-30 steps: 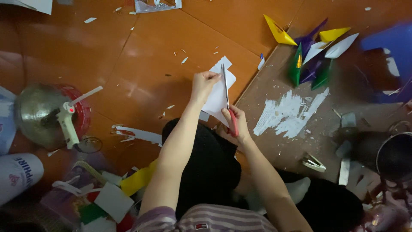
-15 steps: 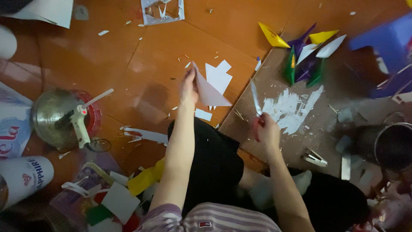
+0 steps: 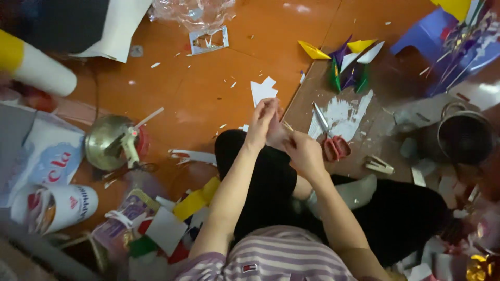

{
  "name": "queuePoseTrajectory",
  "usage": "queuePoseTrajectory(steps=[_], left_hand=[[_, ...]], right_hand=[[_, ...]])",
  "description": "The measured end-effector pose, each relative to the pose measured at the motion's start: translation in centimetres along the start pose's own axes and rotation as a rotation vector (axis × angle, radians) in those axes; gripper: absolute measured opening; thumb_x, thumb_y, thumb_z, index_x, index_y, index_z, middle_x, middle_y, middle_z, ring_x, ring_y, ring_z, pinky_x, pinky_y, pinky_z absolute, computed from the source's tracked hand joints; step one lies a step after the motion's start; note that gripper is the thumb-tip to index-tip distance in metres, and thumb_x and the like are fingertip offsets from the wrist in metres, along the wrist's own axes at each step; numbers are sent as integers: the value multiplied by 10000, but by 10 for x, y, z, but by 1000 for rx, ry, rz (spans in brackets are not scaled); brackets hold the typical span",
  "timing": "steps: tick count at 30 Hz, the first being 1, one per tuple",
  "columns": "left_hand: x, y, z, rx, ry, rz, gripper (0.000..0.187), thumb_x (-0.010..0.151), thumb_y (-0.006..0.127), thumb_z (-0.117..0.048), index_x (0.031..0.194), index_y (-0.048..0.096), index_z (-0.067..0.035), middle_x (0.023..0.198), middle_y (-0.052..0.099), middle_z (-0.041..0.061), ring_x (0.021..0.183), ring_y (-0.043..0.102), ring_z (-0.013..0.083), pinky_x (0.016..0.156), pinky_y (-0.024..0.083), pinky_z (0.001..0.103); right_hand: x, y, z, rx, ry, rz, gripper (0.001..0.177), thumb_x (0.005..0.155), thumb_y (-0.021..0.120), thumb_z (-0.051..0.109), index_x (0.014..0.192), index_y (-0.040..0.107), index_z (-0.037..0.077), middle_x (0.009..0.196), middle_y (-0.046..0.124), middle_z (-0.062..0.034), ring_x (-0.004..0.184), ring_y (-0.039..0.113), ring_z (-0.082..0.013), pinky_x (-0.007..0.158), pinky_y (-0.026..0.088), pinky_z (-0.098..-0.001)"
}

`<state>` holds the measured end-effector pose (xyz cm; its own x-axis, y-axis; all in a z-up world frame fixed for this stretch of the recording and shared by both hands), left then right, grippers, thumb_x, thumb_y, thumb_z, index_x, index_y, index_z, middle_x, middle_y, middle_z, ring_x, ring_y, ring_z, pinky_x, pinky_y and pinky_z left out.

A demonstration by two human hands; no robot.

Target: Folding and cutting paper to create decorative items

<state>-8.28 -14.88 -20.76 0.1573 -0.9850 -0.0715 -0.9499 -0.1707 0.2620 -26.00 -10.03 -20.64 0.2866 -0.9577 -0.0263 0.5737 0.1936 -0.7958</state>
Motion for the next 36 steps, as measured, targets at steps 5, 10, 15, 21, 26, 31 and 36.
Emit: queuePoseTrajectory(steps=[5,10,15,21,26,31,36], left_hand=[[-57,-24,5,342,27,68,598,934,927,-394,1392,653,-123,1171,771,95,1100,715,199,998,564,381],[-85,-43,5,256,-24,-6,452,999,852,-366,1327,713,-88,1158,737,104,1124,675,233,1008,538,394],[-91,-53,6,208,-32,-67,271,1048,762,-306,1142,775,-53,998,743,78,969,671,177,895,571,345],[-81,-76,38,239,-77,-84,177,1024,748,-240,906,779,-111,736,706,-24,673,629,73,633,520,211],[-71,-67,40,278,-154,-170,229,961,761,-260,782,719,-124,618,613,-12,566,571,84,527,440,237],[-24,-48,91,253,-236,-152,226,968,763,-299,890,782,-88,652,681,16,572,641,97,542,496,247],[32,-58,135,318,-235,-247,333,982,766,-359,1088,823,-49,820,752,105,744,710,193,690,574,360]], right_hand=[[-36,27,15,117,30,-30,335,950,797,416,904,698,100,792,684,-138,841,744,-442,747,584,-530],[-44,49,-7,274,42,-20,376,978,829,469,901,740,113,767,722,-109,804,752,-378,712,564,-465],[-38,68,-31,487,82,21,315,1082,761,431,892,804,183,755,750,-38,749,710,-150,699,556,-352],[-32,59,-42,500,44,37,324,1108,733,319,882,762,88,727,681,-81,748,594,-167,700,511,-363],[-24,65,-71,384,101,47,316,1080,760,389,958,769,97,809,710,-183,805,695,-367,731,523,-457],[-21,38,-80,457,123,-58,178,1042,790,245,1058,770,69,814,685,-175,854,650,-279,794,521,-440],[-14,5,-120,347,155,-135,202,1031,747,216,1217,766,141,981,768,-188,1043,754,-394,913,581,-520]])
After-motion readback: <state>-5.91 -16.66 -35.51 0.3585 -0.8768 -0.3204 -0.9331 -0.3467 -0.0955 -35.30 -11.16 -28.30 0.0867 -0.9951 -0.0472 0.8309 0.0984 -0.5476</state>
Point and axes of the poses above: each hand's wrist, its own x-axis towards the middle knuckle, its own y-axis out of the palm, z = x × y, the point moved 6 cm from there along x, towards the middle knuckle
